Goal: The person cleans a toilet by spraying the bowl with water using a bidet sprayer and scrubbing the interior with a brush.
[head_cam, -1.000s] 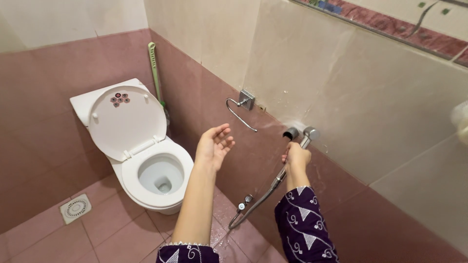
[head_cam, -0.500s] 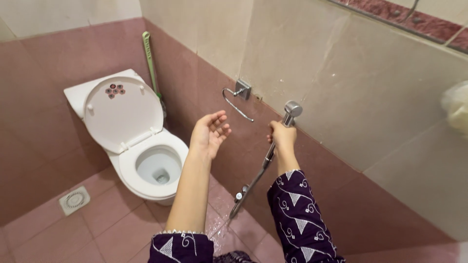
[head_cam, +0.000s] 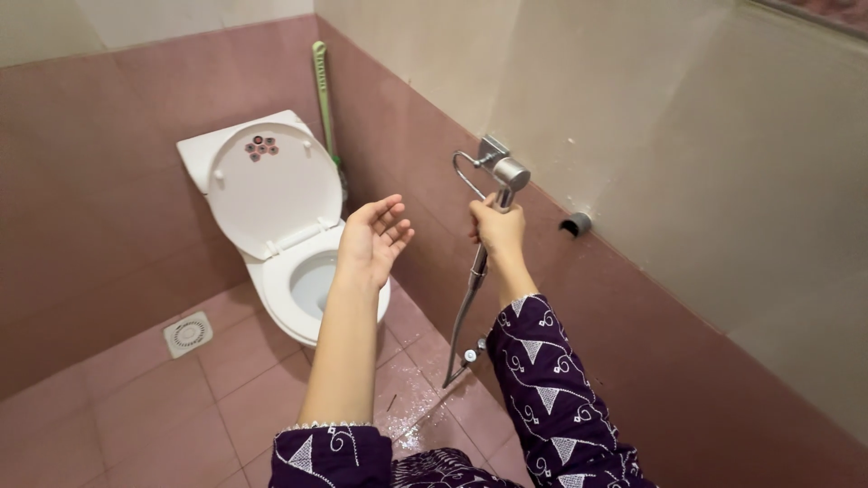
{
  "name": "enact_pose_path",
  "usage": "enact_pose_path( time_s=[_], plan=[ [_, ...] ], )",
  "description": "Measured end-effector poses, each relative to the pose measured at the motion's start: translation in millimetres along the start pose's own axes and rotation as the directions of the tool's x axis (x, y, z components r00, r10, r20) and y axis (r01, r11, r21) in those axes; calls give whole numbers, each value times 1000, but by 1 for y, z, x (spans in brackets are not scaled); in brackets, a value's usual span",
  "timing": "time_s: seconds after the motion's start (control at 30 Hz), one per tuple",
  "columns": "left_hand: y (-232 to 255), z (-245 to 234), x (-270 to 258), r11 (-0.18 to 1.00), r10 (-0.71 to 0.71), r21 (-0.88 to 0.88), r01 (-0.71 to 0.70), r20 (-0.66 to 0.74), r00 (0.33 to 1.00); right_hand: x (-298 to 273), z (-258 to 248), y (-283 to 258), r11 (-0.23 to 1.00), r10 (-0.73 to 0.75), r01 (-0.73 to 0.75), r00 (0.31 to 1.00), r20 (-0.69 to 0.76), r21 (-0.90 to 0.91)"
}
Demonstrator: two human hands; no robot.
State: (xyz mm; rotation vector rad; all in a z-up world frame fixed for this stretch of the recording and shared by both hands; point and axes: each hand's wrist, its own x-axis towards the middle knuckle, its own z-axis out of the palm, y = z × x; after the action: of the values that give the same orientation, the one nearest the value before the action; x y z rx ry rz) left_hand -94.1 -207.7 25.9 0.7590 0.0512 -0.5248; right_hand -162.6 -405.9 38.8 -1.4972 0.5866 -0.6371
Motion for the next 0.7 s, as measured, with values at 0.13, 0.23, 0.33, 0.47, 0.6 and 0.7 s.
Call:
enact_pose_path(
  time_s=[0.13, 0.23, 0.33, 0.47, 0.6, 0.7],
  plan=[
    [13, -13, -4, 999, 50, 7, -50, -50, 997, -4, 28, 5, 999, -33, 30, 983, 182, 23],
    [25, -23, -7, 997, 77, -10, -78, -75, 994, -10, 50, 9, 1000, -10, 7, 973, 230, 13],
    [35, -31, -9, 994, 112, 7, -112, -138, 984, -12, 69, 8, 999, 29, -23, 968, 248, -24],
    [48, -43, -11, 989, 144, 11, -144, -163, 976, -15, 89, 6, 996, 43, -20, 965, 259, -89],
    [54, -54, -10, 985, 165, -9, -170, -190, 968, -15, 106, 9, 992, 45, -18, 976, 215, -128],
    [58, -60, -8, 968, 224, -56, -244, -239, 945, -14, 115, 11, 990, 48, -28, 989, 139, -141]
  ],
)
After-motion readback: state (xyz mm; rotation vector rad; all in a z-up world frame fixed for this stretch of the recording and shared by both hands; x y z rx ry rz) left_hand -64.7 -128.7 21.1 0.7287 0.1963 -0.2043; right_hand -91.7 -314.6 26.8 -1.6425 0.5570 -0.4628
